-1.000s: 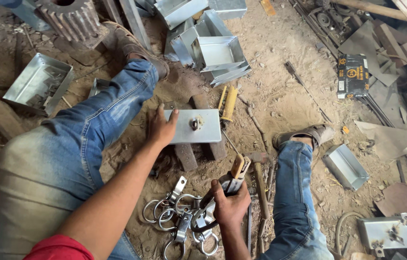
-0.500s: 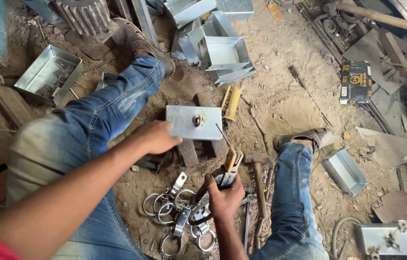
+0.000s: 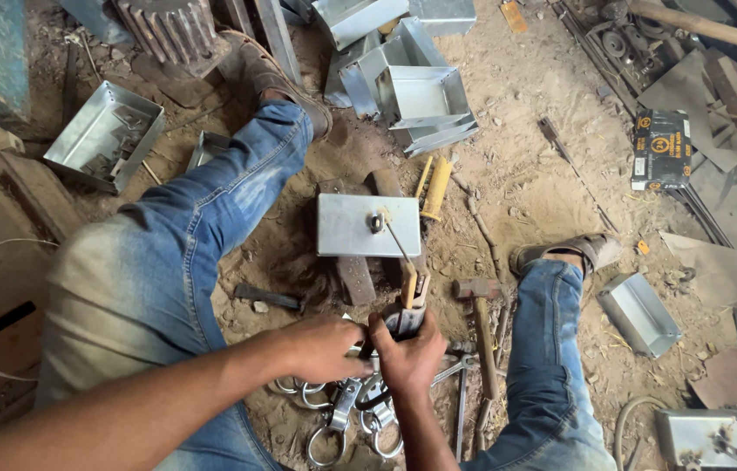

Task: The person hammers metal components into a box frame and then welds the joints using an electrode holder. They handle various metal panels and tools while sitting on the workshop floor.

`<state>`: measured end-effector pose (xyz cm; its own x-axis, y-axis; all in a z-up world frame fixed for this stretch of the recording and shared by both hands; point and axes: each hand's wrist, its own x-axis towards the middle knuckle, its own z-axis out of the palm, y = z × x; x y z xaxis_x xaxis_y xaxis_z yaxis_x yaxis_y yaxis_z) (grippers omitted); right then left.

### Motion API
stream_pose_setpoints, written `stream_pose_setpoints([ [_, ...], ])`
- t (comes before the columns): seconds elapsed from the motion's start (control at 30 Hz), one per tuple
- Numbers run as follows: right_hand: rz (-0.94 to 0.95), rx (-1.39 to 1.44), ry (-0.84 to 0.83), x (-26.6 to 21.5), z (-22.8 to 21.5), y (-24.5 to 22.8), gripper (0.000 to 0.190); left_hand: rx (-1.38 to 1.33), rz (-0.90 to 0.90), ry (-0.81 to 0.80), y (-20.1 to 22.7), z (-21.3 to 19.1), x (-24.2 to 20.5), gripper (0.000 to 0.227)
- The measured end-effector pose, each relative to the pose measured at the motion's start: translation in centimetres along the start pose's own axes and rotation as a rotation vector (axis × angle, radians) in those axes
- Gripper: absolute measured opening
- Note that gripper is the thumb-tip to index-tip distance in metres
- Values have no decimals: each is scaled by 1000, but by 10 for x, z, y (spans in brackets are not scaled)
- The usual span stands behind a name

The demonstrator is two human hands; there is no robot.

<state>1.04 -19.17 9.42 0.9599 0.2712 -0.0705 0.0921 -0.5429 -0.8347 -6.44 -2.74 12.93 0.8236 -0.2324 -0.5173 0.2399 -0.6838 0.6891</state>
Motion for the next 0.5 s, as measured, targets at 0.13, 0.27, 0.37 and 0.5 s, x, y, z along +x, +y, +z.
stream_pose_setpoints([
  [0.13,-69,-100,12,2,3,-3,38,-13,-22,54,-6,3,16,45],
  [0.27,100,-170,-52,7,4,2,37,20,-34,12,-12,4,19,41],
  [0.37,39,-138,-29,7,6,7,37,-43,-100,-51,-11,3,20,34],
  [0.5,63,-171,-35,11,9,9,35,15,4,41,-8,-2,16,40],
])
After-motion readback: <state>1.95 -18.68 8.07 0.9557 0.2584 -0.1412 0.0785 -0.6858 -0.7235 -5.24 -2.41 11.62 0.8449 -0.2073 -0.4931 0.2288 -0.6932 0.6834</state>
